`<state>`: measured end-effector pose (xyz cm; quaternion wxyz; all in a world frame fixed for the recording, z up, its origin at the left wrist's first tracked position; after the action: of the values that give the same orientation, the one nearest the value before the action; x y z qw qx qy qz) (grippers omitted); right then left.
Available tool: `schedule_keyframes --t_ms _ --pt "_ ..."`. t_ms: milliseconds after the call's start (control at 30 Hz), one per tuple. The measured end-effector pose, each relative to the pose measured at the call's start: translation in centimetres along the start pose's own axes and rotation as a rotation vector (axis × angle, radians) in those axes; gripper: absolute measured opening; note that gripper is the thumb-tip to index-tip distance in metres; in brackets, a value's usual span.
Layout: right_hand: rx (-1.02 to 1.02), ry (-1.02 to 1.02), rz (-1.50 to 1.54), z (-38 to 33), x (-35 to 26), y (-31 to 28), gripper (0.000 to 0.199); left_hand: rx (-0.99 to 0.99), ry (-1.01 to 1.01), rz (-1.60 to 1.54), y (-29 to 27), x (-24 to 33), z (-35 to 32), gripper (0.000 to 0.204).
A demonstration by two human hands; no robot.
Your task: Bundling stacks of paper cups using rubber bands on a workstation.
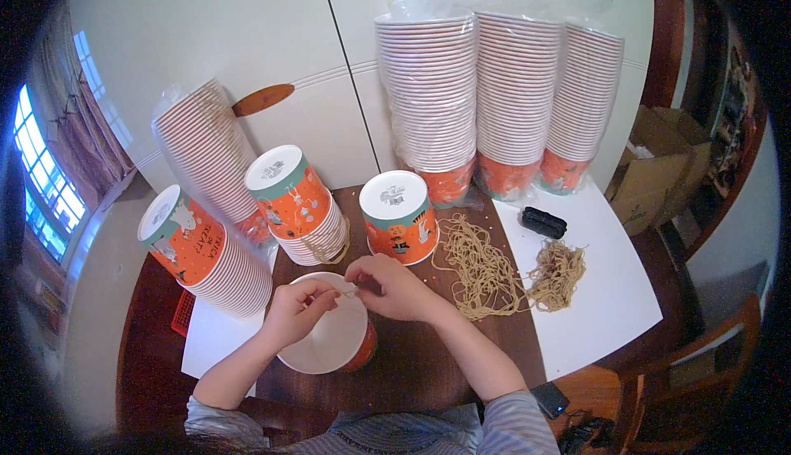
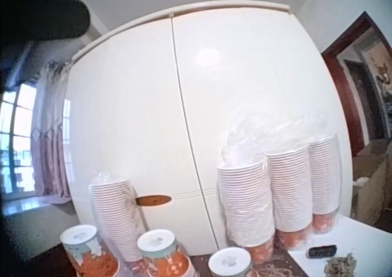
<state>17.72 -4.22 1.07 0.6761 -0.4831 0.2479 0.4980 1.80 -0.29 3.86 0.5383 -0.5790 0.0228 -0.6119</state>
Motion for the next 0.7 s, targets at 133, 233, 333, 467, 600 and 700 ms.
schedule_keyframes --t_ms 133,233,333,467,600,700 --pt "-0.222 -0.221 -0.236 -0.4 -0.4 0.1 0.039 -0.016 -0.027 -0.014 -0.8 -0.1 -0.4 0.011" --pt "-0.175 -0.049 -0.187 -0.1 -0.5 0.5 0.050 -0.017 -0.115 -0.166 -1.0 -1.1 -0.9 0.012" --pt "-0.163 0.014 -0.097 0.2 0.4 1.9 0.057 -0.033 -0.119 -0.163 -1.0 -1.1 -1.1 0.013" --pt "-0.013 -0.104 -0.155 0.0 0.6 4.5 0.057 -0.018 -0.162 -0.116 -1.8 0.6 -1.2 0.012" --pt "0.096 -0.066 -0.300 -0.3 0.4 6.9 0.053 0.012 -0.154 0.012 -2.8 0.2 -2.0 0.011" --pt "0.119 0.062 -0.466 -0.9 -0.8 7.7 0.050 0.062 -0.135 0.004 -3.1 -0.5 -2.9 0.010"
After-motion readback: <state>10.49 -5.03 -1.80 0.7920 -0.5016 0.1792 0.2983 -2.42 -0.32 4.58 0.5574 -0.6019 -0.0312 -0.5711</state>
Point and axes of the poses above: each hand's wrist, its own z-axis towards the middle knuckle, its own y-axis out of the palm, x = y × z, the point moved 4 cm from there along z, towards the middle knuckle, and after that the axes turned 4 degrees about y, right-handed, at the moved point
